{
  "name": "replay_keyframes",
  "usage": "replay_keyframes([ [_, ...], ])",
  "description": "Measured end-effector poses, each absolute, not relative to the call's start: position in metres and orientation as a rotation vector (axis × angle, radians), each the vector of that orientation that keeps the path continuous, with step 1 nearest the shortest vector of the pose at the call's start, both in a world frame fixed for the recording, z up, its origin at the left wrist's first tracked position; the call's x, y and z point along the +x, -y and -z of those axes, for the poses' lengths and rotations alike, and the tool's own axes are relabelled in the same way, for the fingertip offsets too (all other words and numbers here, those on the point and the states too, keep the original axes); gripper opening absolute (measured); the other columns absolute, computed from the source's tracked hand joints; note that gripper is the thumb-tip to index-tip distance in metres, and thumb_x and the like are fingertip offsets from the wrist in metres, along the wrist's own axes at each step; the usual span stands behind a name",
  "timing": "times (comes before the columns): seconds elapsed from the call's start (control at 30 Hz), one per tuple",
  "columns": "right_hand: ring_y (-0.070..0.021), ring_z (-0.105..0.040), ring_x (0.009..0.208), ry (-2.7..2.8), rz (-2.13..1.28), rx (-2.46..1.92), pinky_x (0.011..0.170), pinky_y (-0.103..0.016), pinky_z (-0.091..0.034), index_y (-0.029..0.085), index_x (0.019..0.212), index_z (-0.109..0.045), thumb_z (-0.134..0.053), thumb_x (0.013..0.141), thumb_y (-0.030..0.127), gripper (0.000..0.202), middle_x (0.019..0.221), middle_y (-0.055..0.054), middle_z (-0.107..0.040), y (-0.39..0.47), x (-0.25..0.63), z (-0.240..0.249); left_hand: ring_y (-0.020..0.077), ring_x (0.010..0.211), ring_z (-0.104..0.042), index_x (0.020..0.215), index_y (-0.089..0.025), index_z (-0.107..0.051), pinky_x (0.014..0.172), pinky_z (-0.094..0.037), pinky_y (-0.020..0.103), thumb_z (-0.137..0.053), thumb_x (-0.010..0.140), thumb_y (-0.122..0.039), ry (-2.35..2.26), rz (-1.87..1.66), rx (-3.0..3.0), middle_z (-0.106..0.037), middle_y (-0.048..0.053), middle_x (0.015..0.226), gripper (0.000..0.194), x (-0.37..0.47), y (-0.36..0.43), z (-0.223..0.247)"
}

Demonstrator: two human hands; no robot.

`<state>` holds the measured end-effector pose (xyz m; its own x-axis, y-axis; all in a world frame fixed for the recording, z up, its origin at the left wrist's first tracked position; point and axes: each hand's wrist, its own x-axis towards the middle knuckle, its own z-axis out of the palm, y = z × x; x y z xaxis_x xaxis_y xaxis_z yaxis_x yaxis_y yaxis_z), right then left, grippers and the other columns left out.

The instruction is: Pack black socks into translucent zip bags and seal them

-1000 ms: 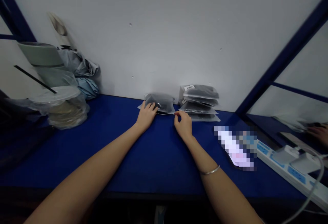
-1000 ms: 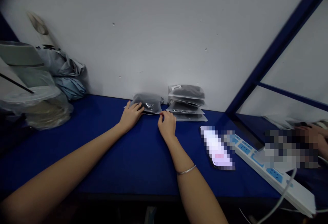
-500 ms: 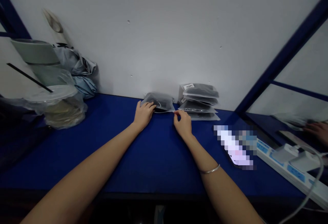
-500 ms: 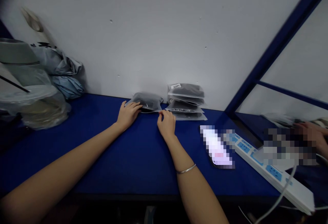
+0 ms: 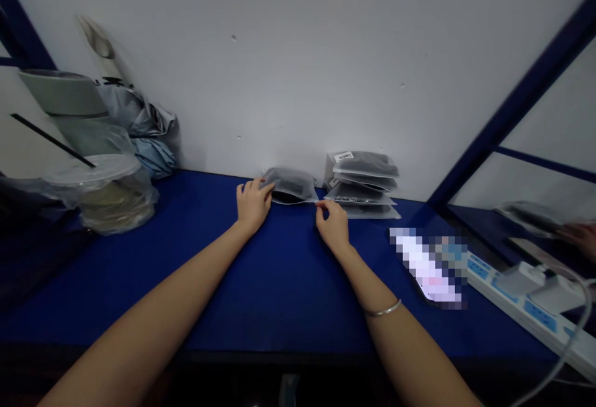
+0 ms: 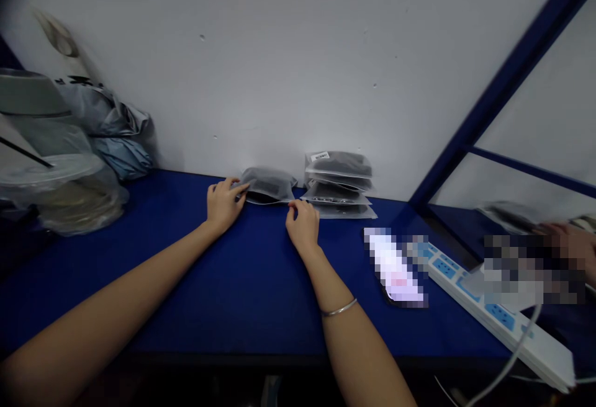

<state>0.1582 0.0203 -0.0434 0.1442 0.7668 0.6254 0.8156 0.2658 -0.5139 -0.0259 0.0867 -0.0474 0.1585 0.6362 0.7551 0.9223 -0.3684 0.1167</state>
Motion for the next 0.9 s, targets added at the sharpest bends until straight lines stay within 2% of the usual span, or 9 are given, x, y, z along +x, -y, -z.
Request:
replay_keyframes([
  [0.17,-0.0192,-0.056,0.078,1.604,0.066,-1.489,0.077,-0.036,-0.042,0.018,0.078,-0.060,-0.041,0.073,0.014,0.019,0.079,-0.005,-0.063,-0.021,0.159,0.044,0.0227,0.091,-0.054,0.085,-0.022,-0.065,0.081,-0.037,0.038,-0.049,0.081,-0.025,1.504,1.240,-2.089,-0.061,0.006,0.104,0.017,-0.027,-0.090,0.047],
  [0.27,-0.0192,-0.055,0.083,1.601,0.069,-1.483,0.080,-0.036,-0.042,0.017,0.092,-0.060,-0.041,0.071,0.010,0.029,0.087,-0.006,-0.062,-0.021,0.161,0.044,0.0202,0.093,-0.055,0.084,-0.019,-0.060,0.083,-0.039,0.035,-0.044,0.083,-0.022,1.392,1.430,-2.142,-0.062,0.006,0.103,0.016,-0.025,-0.088,0.044],
  [0.37,-0.0186,-0.054,0.088,1.629,0.053,-1.468,0.082,-0.036,-0.042,0.019,0.106,-0.057,-0.043,0.067,0.005,0.044,0.095,-0.006,-0.061,-0.022,0.162,0.045,0.0183,0.079,-0.059,0.085,-0.019,-0.054,0.071,-0.044,0.031,-0.039,0.084,-0.020,1.433,1.568,-2.161,-0.066,0.005,0.091,0.015,-0.024,-0.083,0.039],
  [0.47,-0.0177,-0.054,0.087,1.695,0.015,-1.368,0.082,-0.035,-0.043,0.021,0.109,-0.056,-0.051,0.069,0.011,0.042,0.095,-0.005,-0.060,-0.021,0.161,0.046,0.0174,0.062,-0.059,0.079,-0.020,-0.051,0.056,-0.042,0.027,-0.040,0.083,-0.022,1.588,1.602,-2.069,-0.065,0.003,0.072,0.012,-0.027,-0.078,0.033],
  [0.57,-0.0157,-0.055,0.085,1.776,-0.041,-1.188,0.080,-0.031,-0.045,0.023,0.106,-0.059,-0.058,0.072,0.022,0.034,0.092,-0.003,-0.060,-0.018,0.157,0.045,0.0165,0.059,-0.059,0.076,-0.020,-0.050,0.055,-0.041,0.026,-0.042,0.081,-0.022,1.649,1.672,-1.987,-0.064,0.001,0.067,0.010,-0.033,-0.074,0.027],
  [0.67,-0.0142,-0.056,0.082,1.740,-0.005,-1.094,0.077,-0.030,-0.046,0.025,0.093,-0.065,-0.057,0.075,0.027,0.019,0.087,-0.002,-0.061,-0.013,0.151,0.041,0.0177,0.066,-0.061,0.083,-0.021,-0.051,0.061,-0.045,0.029,-0.040,0.082,-0.022,1.683,1.704,-2.033,-0.067,0.003,0.074,0.011,-0.038,-0.069,0.019],
  [0.73,-0.0147,-0.056,0.085,1.689,0.052,-1.061,0.077,-0.031,-0.046,0.025,0.083,-0.067,-0.055,0.077,0.026,0.013,0.088,-0.003,-0.062,-0.009,0.145,0.038,0.0195,0.078,-0.062,0.090,-0.020,-0.052,0.076,-0.044,0.038,-0.037,0.084,-0.022,1.616,1.633,-2.071,-0.067,0.005,0.083,0.016,-0.037,-0.063,0.013],
  [0.83,-0.0156,-0.056,0.096,1.682,0.053,-0.959,0.085,-0.033,-0.045,0.021,0.080,-0.065,-0.050,0.080,0.022,0.015,0.098,-0.005,-0.062,-0.003,0.137,0.035,0.0220,0.103,-0.053,0.095,-0.019,-0.054,0.099,-0.023,0.051,-0.035,0.086,-0.022,1.271,1.465,-2.143,-0.064,0.006,0.100,0.021,-0.029,-0.047,0.005],
  [0.9,-0.0149,-0.057,0.096,1.687,0.005,-0.926,0.086,-0.032,-0.045,0.019,0.087,-0.062,-0.044,0.083,0.019,0.018,0.099,-0.006,-0.063,0.000,0.132,0.034,0.0199,0.104,-0.053,0.094,-0.019,-0.055,0.101,-0.021,0.049,-0.036,0.086,-0.023,0.948,1.347,-2.287,-0.064,0.004,0.101,0.022,-0.020,-0.035,0.002],
])
